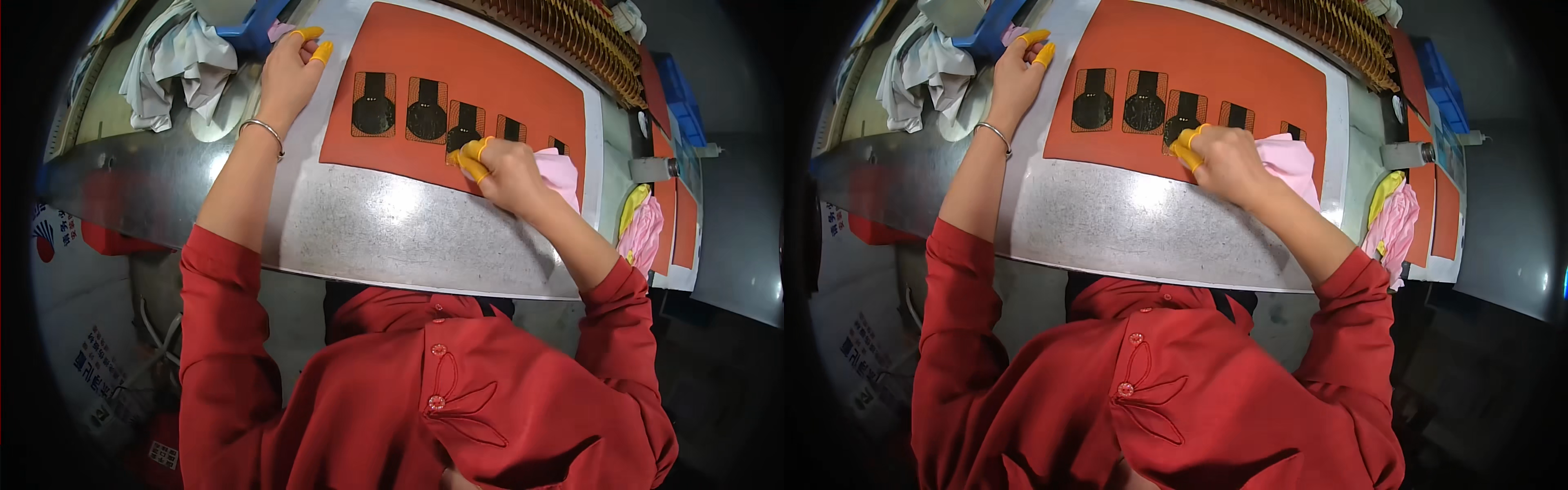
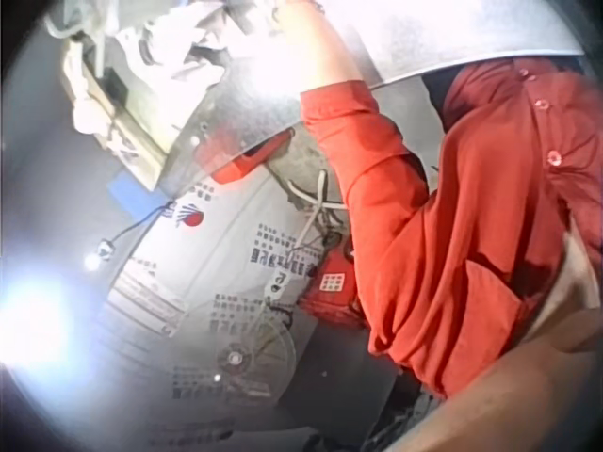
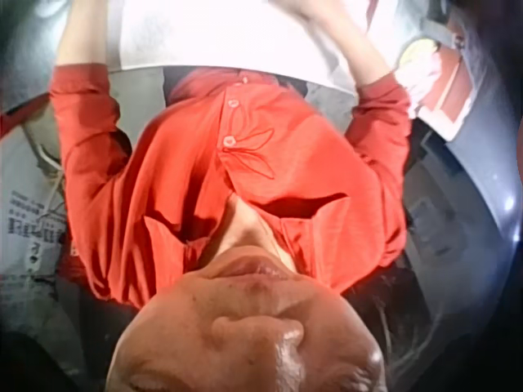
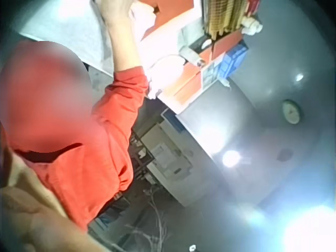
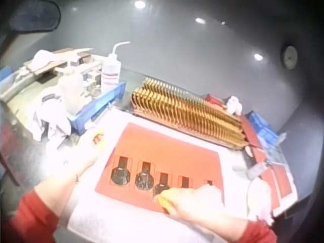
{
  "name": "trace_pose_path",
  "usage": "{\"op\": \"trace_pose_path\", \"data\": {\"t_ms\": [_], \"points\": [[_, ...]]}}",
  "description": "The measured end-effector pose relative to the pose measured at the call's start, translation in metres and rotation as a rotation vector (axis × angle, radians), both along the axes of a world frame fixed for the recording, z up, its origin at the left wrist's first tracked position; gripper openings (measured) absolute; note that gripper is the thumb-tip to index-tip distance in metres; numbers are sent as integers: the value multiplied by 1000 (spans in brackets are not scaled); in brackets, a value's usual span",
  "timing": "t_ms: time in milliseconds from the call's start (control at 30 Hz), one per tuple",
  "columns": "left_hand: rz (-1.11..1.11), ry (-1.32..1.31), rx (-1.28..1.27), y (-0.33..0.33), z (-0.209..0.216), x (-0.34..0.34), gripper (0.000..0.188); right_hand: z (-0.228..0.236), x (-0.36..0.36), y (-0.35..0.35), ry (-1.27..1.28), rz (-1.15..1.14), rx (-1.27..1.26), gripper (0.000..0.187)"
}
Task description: The person cleans a series of small, dark, bottle-shaped decorative items arranged on a red mat. They use a yellow cloth to wipe each item individually, frequently applying liquid from a squeeze bottle to the cloth. The person works methodically from left to right across the row of items.
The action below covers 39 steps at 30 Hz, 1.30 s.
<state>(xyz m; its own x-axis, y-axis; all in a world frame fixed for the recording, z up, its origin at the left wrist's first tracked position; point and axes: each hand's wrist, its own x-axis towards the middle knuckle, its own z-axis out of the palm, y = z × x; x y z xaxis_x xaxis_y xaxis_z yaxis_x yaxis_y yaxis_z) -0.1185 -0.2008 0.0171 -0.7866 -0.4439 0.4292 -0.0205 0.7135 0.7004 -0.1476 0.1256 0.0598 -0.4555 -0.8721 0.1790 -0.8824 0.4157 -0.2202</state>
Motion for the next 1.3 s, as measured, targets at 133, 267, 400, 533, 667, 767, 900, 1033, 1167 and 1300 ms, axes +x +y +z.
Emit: {"op": "trace_pose_path", "data": {"t_ms": [133, 267, 400, 533, 667, 767, 900, 1033, 1167, 1300], "points": [[15, -40, 27, 2, 9, 0, 31, 3, 1, -1, -79, -26, -29, 13], [26, 20, -52, 4, 4, 3, 29, 10, 4, 2, -170, -43, 10, 16], [11, -18, 5, 6, 10, 2, 29, 1, -18, -10, -105, -188, -16, 10], [18, -12, 27, 5, 7, 2, 30, 6, -41, -29, -10, -251, -44, 13], [21, 0, 14, 5, 8, 3, 30, 6, -49, -34, -9, -283, -41, 11], [26, -6, 15, 7, 9, 2, 30, 2, -41, -28, -8, -233, -47, 11], [16, -11, -15, 7, 9, 2, 30, 4, -54, -32, 9, -272, -49, 12], [20, 5, 20, 6, 8, 3, 29, -4, -43, -23, 33, -153, -78, 9], [32, -10, 6, 7, 9, 3, 29, 5, -58, -31, 22, -176, -30, 9], [11, 0, -10, 4, 5, 1, 29, 0, -54, -25, 26, -141, -4, 10]]}}
